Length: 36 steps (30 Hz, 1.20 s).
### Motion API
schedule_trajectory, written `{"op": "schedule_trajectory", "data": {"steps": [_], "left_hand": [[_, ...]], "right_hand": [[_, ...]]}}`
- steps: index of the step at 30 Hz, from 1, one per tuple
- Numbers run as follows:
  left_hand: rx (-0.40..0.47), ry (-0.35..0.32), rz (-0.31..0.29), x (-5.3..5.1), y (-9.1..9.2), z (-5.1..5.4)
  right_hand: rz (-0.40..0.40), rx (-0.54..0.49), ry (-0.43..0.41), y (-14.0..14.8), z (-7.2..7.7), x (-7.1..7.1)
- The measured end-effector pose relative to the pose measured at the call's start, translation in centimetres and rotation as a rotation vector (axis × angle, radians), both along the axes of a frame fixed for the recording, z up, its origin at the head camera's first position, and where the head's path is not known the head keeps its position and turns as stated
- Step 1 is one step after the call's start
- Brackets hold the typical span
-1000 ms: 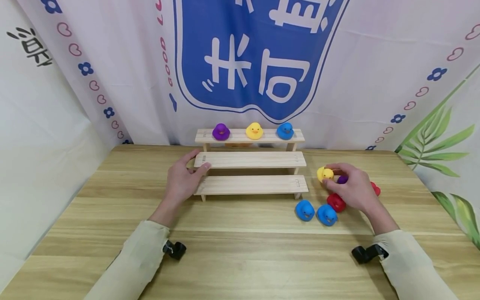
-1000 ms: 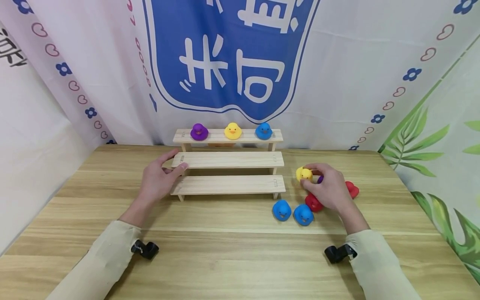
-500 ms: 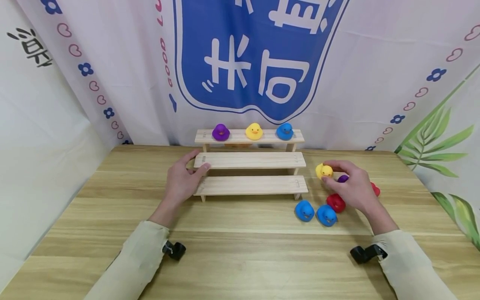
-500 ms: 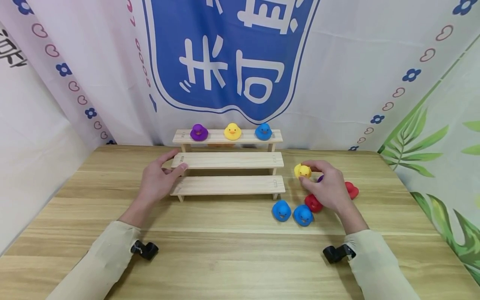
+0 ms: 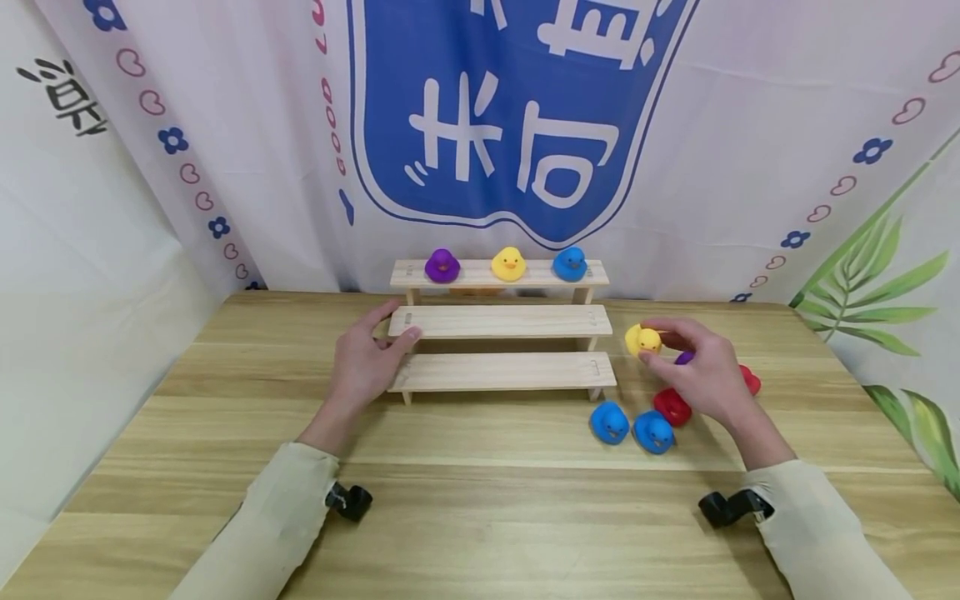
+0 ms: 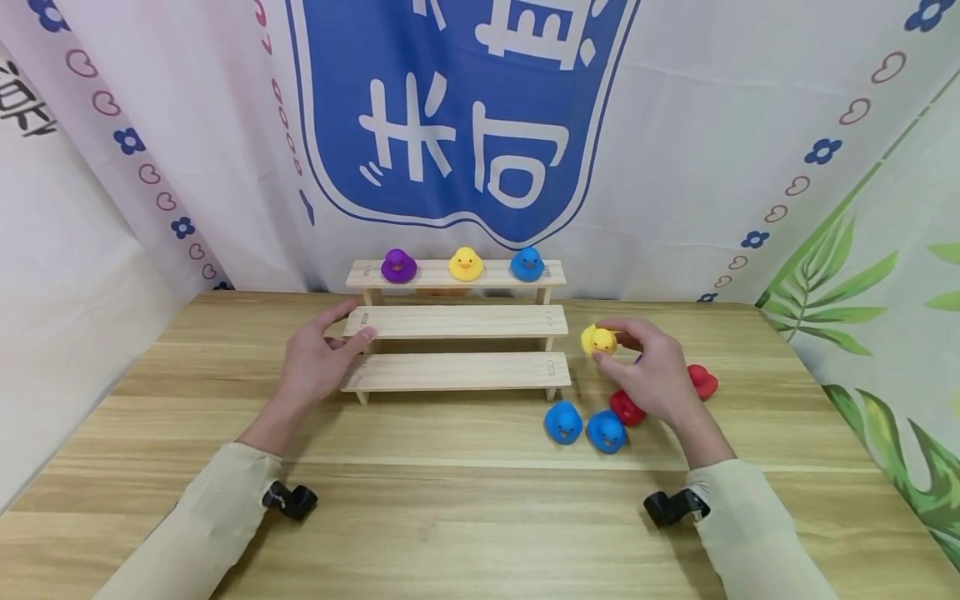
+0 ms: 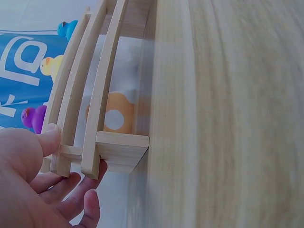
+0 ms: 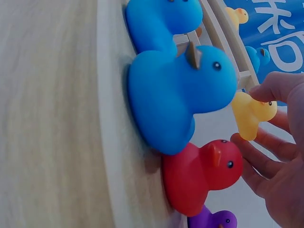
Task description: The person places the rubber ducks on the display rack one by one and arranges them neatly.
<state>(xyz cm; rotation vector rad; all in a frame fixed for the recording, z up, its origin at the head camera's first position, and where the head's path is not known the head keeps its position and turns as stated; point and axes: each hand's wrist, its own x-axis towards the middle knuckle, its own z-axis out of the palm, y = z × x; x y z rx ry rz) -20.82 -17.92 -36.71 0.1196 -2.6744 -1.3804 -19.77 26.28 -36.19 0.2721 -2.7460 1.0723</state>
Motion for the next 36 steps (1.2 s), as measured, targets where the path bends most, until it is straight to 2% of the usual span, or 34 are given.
{"op": "schedule_trajectory", "data": {"steps": [9,24,36], "left_hand": [[0.004,0.006,-0.005,0.0,0.0,0.0],[0.004,0.009,-0.005,0.1,0.0,0.0],[0.009,0.017,-0.007,0.0,0.0,-0.2]], "right_hand": [[0.027,-0.042,0.017,-0.6,0.6,0.1],[0.094,-0.127,0.170,-3.1,1.7,-0.6],[0.141,-0.168,0.210,-5.2,2.5,-1.3]]}}
